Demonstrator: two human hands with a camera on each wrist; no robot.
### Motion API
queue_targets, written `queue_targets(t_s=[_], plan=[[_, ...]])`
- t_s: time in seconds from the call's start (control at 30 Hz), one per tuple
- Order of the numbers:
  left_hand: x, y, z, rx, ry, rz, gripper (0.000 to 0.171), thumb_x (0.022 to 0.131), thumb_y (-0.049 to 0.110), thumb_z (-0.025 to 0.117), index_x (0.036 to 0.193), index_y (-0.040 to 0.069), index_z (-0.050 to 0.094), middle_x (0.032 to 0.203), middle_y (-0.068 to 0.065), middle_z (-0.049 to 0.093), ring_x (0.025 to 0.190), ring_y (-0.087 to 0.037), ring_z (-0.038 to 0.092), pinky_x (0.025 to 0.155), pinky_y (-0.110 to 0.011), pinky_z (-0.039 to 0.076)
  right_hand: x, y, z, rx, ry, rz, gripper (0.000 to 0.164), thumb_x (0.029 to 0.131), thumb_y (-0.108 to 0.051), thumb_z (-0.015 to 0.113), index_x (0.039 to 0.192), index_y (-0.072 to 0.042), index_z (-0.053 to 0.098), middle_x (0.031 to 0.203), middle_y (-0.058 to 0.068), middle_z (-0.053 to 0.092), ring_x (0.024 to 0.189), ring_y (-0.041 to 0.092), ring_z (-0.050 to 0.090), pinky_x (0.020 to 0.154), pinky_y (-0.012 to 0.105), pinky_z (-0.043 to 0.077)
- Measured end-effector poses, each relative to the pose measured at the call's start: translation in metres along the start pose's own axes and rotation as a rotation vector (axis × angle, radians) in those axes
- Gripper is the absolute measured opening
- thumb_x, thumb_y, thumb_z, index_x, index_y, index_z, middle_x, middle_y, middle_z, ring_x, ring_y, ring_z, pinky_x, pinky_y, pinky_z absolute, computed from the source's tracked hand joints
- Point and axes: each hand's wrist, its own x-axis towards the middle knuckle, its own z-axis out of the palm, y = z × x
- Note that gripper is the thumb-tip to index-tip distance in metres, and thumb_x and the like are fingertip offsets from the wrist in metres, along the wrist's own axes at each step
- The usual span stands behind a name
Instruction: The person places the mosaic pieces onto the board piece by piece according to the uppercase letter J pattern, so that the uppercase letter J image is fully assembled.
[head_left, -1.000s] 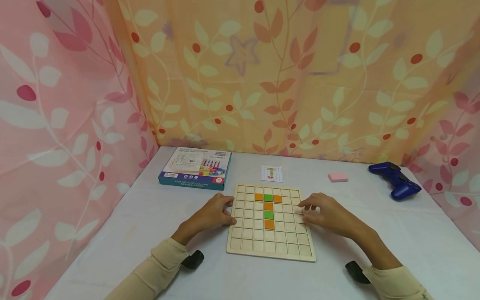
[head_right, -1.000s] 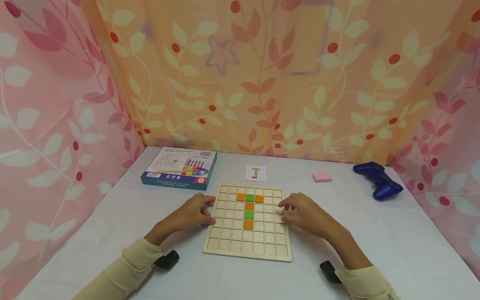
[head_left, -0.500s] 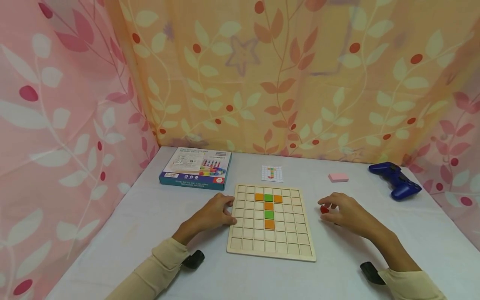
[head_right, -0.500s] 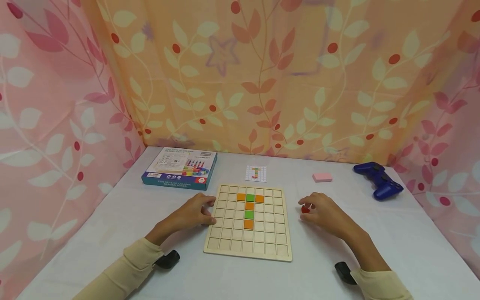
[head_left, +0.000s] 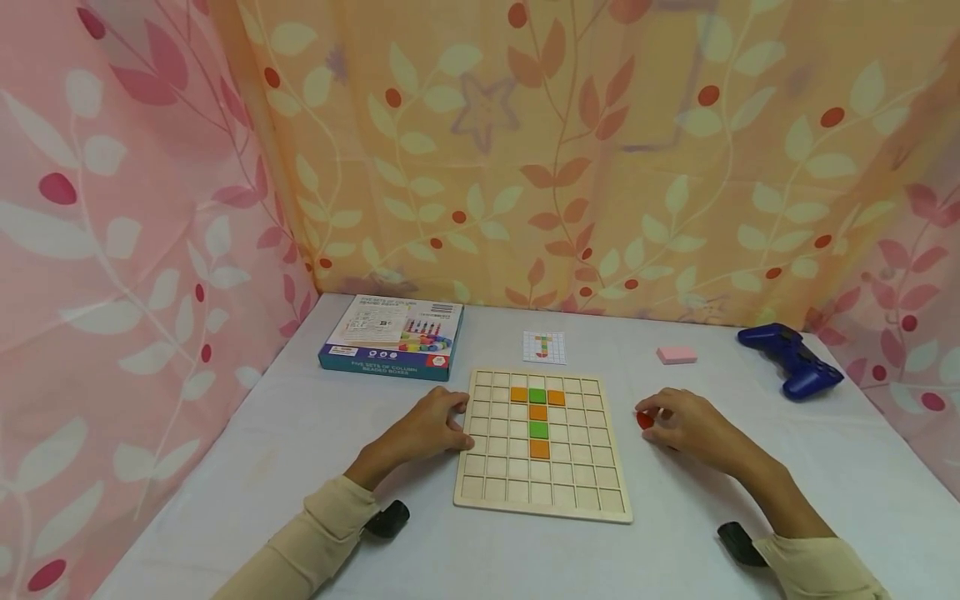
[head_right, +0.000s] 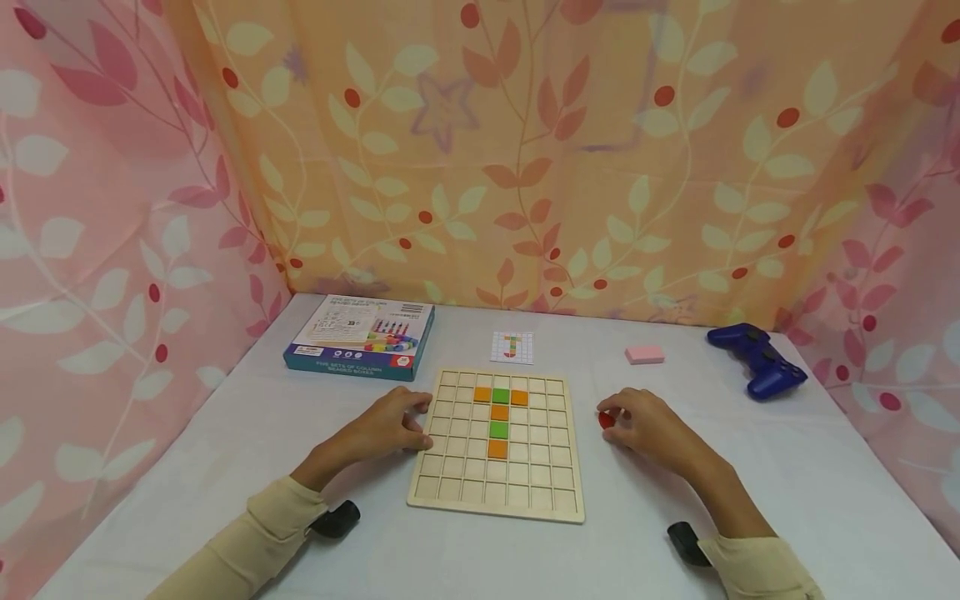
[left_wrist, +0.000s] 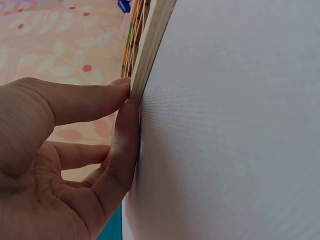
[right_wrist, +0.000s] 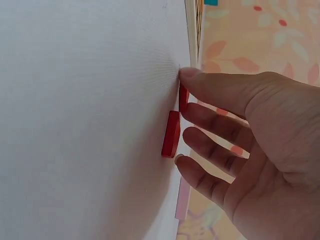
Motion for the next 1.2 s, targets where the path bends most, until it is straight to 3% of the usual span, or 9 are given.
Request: queue_targets(t_s=[0.23,0.47,0.67,0.93,1.2], plan=[[0.0,0.0002,0.0007,0.001,0.003,-0.003,0.077,0.085,0.007,0.089,0.152,-0.005,0.052,0.118,-0.01,0.052,0.087,-0.013,0.066,0.074,-0.027,0.057,0.0028,-0.0033,0.0014,0.038,-0.007,0.008,0.036,0.087,-0.002,0.076,0.122,-0.007,0.077,0.112,0.003,0.074,0.101,0.024,0.063,0.085,0.045,0.055],[-0.0011,0.0013,0.0003,-0.011,-0.002,0.002,0.077,0.085,0.004,0.088,0.152,-0.006,0.051,0.114,-0.011,0.051,0.086,-0.013,0.067,0.073,-0.026,0.057,0.0034,-0.002,0.0012,0.0,-0.002,-0.005,0.03,0.089,-0.018,0.085,0.114,-0.003,0.078,0.097,-0.001,0.069,0.091,0.02,0.059,0.08,0.042,0.052],[-0.0011,0.0017,0.0,-0.015,0.001,-0.003,0.078,0.085,0.004,0.088,0.152,-0.006,0.051,0.116,-0.011,0.051,0.086,-0.013,0.067,0.073,-0.026,0.057,0.0044,-0.0012,0.003,0.006,0.002,-0.028,0.02,0.088,-0.008,0.081,0.108,-0.009,0.081,0.103,-0.002,0.074,0.096,0.022,0.062,0.084,0.044,0.053],[-0.0008,0.0017,-0.0006,-0.003,0.002,0.0,0.078,0.085,0.005,0.088,0.152,-0.006,0.051,0.117,-0.011,0.052,0.086,-0.013,0.066,0.072,-0.025,0.056,0.008,-0.0032,0.0048,-0.014,-0.004,-0.034,0.014,0.09,-0.018,0.084,0.103,-0.014,0.081,0.097,-0.007,0.071,0.094,0.019,0.06,0.084,0.041,0.051],[-0.0009,0.0013,0.0001,-0.007,-0.001,0.001,0.078,0.085,0.004,0.088,0.153,-0.006,0.05,0.117,-0.011,0.051,0.086,-0.013,0.066,0.073,-0.025,0.056,0.0078,-0.0058,0.0028,-0.001,-0.037,0.026,0.021,0.089,-0.018,0.085,0.107,-0.008,0.081,0.097,-0.003,0.071,0.094,0.022,0.059,0.082,0.041,0.051]])
